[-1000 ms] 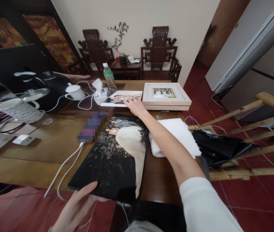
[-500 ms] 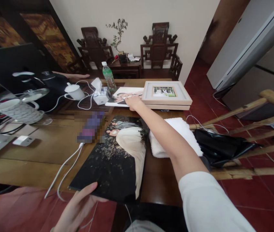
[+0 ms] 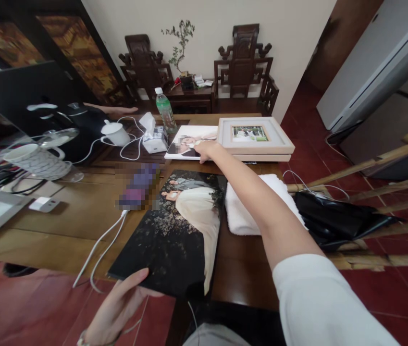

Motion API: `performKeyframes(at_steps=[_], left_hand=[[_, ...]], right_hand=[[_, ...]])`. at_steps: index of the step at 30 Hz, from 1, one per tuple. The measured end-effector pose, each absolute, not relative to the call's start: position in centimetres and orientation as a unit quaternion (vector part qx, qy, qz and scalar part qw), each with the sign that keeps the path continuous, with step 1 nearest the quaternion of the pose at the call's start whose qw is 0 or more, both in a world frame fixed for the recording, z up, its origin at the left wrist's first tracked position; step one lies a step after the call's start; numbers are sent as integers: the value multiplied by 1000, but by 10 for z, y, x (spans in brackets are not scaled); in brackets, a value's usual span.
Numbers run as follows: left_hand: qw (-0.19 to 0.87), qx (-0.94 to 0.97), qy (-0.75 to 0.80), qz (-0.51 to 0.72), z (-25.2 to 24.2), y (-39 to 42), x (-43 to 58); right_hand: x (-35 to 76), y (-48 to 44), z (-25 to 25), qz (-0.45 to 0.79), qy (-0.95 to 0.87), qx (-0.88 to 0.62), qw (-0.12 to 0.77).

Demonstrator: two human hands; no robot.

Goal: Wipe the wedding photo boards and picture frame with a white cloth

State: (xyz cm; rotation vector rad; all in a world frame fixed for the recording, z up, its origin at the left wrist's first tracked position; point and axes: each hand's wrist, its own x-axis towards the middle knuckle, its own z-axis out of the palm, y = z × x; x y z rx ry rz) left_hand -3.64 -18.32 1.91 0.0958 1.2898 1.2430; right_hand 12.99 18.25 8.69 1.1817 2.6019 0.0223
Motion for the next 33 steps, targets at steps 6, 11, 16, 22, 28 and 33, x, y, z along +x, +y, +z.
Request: performKeyframes(at_steps=[6,11,16,22,28,33], left_hand=[[630,65,551,543,20,-182,-35],[639,73,531,551,28,-187,-28],[557,99,548,615,27,-190,-3],[496,129,573,639,20,-189,22],[541,187,578,582,34,-195,-12],[626,281,547,480,55,-169,-42]], right_hand=[[136,167,91,-18,912,407,59],[189,97,108,-54,904,367,-212],[269,-12,96,-85,897,389,-193],[318,-81,42,71,927,350,-118],[346,-93,47,162,808,453,-340],[340,-102,63,241,726,476,-435]])
